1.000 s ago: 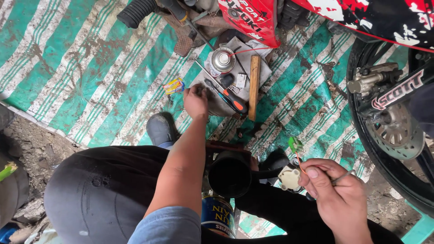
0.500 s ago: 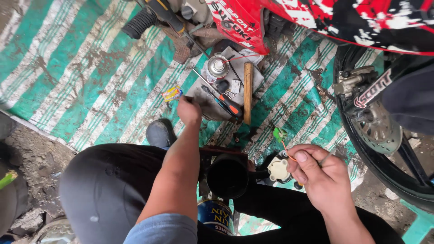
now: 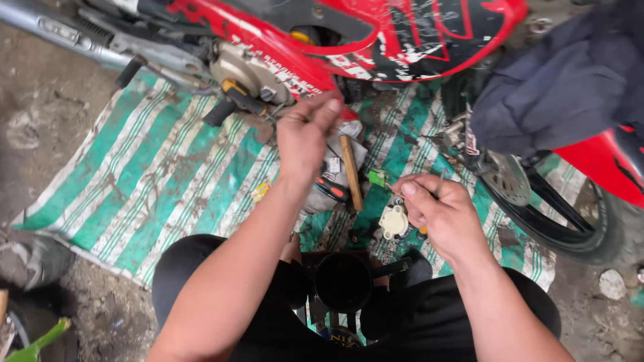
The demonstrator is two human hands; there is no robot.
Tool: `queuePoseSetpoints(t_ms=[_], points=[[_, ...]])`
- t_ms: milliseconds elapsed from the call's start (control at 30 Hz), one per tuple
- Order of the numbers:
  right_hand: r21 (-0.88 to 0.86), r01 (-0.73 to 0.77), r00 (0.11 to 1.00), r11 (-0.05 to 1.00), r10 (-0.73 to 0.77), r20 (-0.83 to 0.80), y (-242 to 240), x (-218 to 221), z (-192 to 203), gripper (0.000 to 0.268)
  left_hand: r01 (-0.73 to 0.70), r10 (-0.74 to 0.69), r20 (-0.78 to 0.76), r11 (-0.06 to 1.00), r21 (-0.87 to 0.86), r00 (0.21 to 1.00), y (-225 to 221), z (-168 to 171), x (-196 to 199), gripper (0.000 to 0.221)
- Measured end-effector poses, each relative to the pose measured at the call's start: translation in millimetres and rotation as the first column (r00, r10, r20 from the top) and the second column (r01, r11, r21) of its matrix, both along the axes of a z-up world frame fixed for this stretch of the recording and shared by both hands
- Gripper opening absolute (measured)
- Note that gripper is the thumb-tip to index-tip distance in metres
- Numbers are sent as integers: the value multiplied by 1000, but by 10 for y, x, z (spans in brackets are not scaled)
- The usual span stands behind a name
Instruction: Repairing the electrical wiring and components of a motorcycle using hand tools
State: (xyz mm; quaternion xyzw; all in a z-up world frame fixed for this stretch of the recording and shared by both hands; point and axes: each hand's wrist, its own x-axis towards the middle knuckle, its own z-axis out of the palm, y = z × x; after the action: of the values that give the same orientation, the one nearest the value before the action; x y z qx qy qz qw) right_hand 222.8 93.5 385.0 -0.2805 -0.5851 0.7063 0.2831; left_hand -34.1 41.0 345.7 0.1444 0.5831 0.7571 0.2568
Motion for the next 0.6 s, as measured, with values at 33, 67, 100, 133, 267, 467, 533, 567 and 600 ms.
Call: queuePoseSetpoints(t_ms=[33,67,100,133,267,467,533,567,600], points=[[5,18,1000,1000,-18,-5,-1,-7,77,17,18,-18,-5,1000,5,1000,-50,260,196,32],[-2,46,999,999,-46,-14,3,-24,149,16,108,-114,63,989,97,991,-105,510,382,32],[-9,70,997,998,-70,-17,11,-33,217,15,185,-212,128,964,192,969,-171,747,575,33],[-5,84,996,996,-84,-18,17,-34,268,15,199,-226,127,960,195,966,-152,729,687,33],[48,54,998,997,-55,9,2,-84,373,11,266,-356,242,903,336,903,-212,687,927,28],[9,108,991,994,-107,-78,116,-107,419,19,398,-416,56,897,193,908,-191,911,882,23],[1,115,987,993,-114,-114,111,-57,414,23,393,-413,79,900,186,907,-161,910,893,23],[26,118,986,993,-114,-122,90,-42,444,22,388,-411,93,901,196,907,-147,909,894,24],[50,121,985,991,-114,-130,66,-24,475,21,382,-409,107,901,206,906,-137,909,899,26]])
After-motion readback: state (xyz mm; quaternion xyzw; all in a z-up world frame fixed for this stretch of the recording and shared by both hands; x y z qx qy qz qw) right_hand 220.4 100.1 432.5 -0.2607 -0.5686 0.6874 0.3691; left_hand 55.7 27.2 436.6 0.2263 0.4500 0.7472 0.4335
